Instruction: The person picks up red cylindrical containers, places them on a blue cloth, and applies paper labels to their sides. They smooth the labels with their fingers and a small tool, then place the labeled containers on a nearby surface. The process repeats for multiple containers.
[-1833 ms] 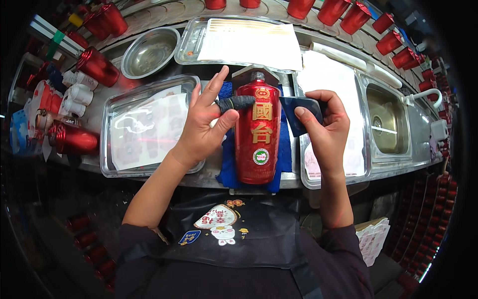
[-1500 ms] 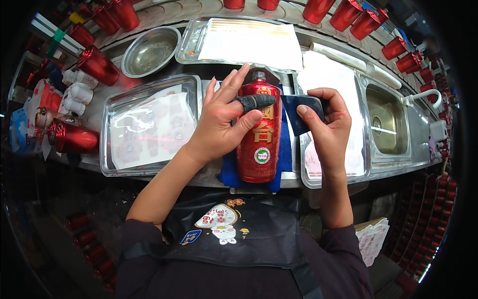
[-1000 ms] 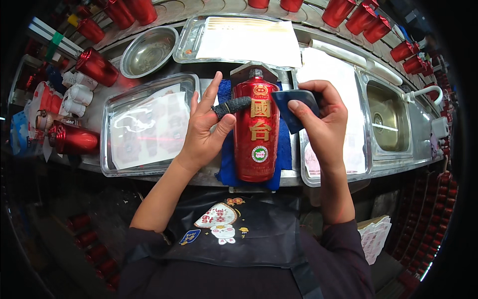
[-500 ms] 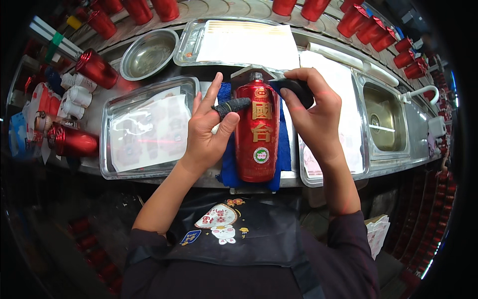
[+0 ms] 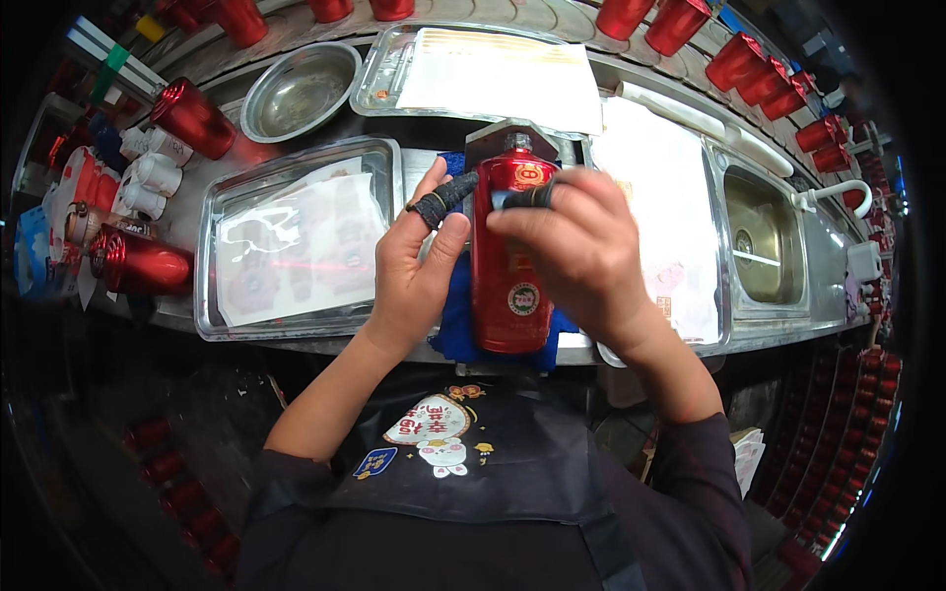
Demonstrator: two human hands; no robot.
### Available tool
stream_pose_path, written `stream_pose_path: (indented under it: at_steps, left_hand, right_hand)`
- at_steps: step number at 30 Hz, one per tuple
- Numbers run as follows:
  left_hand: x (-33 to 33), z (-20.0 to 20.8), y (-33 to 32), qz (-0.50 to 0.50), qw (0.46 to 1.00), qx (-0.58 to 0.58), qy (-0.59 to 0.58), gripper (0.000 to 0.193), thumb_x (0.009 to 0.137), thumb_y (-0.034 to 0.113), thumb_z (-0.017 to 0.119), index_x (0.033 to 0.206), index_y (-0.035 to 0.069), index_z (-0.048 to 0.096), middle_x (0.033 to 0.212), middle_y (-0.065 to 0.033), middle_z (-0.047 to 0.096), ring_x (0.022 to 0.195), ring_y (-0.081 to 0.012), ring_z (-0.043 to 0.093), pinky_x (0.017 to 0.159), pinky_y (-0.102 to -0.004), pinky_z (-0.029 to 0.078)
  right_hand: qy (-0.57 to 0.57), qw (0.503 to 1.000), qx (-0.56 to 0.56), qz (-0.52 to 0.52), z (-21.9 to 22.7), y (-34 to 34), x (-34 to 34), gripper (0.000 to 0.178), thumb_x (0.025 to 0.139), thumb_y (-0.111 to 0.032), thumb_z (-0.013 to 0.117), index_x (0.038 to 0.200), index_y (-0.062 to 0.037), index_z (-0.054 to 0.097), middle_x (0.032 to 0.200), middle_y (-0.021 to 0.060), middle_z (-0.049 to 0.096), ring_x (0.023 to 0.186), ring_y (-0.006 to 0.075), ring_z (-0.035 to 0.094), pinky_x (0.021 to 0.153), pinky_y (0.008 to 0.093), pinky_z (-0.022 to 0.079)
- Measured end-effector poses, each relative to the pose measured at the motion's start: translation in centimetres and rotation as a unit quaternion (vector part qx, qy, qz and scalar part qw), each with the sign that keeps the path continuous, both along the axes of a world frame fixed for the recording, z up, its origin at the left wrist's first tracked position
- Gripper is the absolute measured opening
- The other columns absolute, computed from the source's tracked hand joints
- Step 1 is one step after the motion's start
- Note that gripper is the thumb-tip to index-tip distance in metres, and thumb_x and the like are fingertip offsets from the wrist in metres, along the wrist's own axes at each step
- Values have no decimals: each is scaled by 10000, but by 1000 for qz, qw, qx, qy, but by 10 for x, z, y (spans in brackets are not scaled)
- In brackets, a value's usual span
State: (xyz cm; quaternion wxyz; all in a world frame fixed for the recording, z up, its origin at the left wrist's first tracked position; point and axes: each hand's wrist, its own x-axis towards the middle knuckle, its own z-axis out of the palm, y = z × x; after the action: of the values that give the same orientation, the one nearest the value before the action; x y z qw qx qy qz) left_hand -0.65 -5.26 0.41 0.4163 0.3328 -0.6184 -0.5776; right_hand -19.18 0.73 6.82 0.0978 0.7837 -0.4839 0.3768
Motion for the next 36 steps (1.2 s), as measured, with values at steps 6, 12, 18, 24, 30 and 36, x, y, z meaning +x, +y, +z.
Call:
stream_pose_path:
  at_steps: [6,12,18,24,30,36]
  left_hand:
    - [-10,0,5,-39,996,79,33,478,1021,162,581,1445,-16,453,1326,-106,578,1171,-131,570,999,-288,459]
    - [-32,3,5,-25,995,63,78,538,952,232,704,1344,-48,464,1195,-144,652,1080,-189,636,954,-323,509]
    - [-29,10,9,-49,998,41,-20,597,924,194,737,1382,-41,434,1290,-176,605,1196,-211,591,987,-336,494]
    - [-18,10,14,-92,987,130,24,686,940,113,690,1485,-37,301,1507,-207,411,1401,-246,419,1153,-395,371]
    - [-20,6,19,-82,989,113,40,655,935,168,714,1443,-17,344,1355,-177,548,1256,-221,550,1072,-363,444]
    - [-16,4,16,-100,985,131,56,667,964,38,618,1528,-17,267,1575,-178,346,1428,-240,391,1180,-397,323]
  right_hand:
    - [-296,942,159,-1,-3,34,-2,311,726,92,742,1005,-45,718,863,69,662,744,192,638,671,293,508]
    - [-660,689,293,-55,-18,33,-41,256,895,-83,669,1131,0,615,963,56,675,836,102,643,789,226,522]
    - [-660,691,288,-58,-27,36,-29,358,859,-45,693,1195,10,582,1016,76,661,909,104,632,811,237,521]
    - [-667,683,292,-60,-24,41,-27,389,848,-2,692,1217,13,567,1045,83,648,938,113,633,830,241,523]
    - [-561,802,182,-96,-18,45,-4,382,823,79,722,1172,-16,596,1011,73,654,900,143,644,780,255,526]
    - [-149,986,76,-25,-10,54,3,345,628,71,751,950,-52,722,857,89,665,763,286,603,674,363,498]
